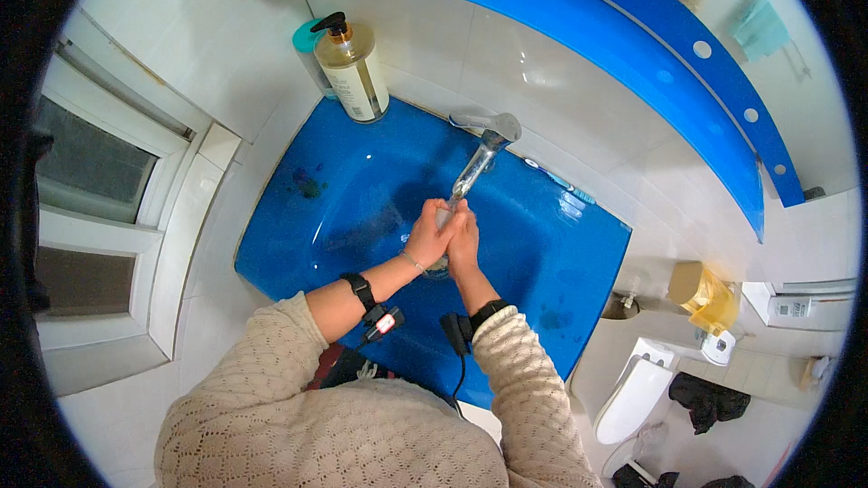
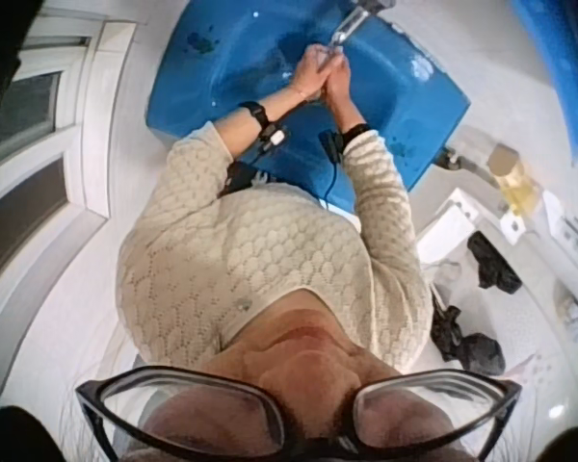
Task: The person cleans a bathroom by wiping the toilet tank, seat, and surrounding floor with a cloth. They then rinse the cloth under running water at a blue sink and wipe the sink basin and faucet.
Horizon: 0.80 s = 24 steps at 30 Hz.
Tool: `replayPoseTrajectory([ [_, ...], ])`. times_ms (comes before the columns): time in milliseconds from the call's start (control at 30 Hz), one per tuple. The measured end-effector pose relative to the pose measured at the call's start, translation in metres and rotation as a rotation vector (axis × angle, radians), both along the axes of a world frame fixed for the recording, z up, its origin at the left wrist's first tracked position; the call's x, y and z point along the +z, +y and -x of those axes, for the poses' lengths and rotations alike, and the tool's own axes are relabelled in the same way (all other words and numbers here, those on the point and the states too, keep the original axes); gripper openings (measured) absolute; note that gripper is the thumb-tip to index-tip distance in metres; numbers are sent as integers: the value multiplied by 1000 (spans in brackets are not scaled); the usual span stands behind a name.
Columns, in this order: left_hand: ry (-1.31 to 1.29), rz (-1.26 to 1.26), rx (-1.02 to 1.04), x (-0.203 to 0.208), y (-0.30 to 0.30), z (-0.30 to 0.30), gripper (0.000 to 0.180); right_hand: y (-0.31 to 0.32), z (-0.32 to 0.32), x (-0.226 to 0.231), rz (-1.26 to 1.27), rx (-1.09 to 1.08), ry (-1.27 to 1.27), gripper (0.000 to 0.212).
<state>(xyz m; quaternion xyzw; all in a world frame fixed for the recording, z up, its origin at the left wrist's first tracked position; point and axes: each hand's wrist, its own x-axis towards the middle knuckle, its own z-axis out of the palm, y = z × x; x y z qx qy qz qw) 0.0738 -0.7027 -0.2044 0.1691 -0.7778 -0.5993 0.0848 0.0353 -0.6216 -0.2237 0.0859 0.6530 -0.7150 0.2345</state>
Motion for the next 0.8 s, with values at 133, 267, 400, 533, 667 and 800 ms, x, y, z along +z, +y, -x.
replayPoseTrajectory([
  [133,-44,-5,53,-8,-6,9,52,-6,9,-12,-342,79,289,50],
  [267,-231,-52,6,-19,-18,8,53,-7,4,-2,-451,226,416,50],
  [400,-280,-169,12,-31,-28,3,37,-1,10,4,-660,328,573,44],
  [533,-98,-83,-61,-31,-39,-6,31,26,39,-23,-674,308,672,39],
  [667,-101,-14,-227,-27,-58,-25,40,11,29,13,96,45,-142,42],
  [800,-302,-115,-264,-14,-54,-35,52,17,26,33,311,91,-295,46],
])
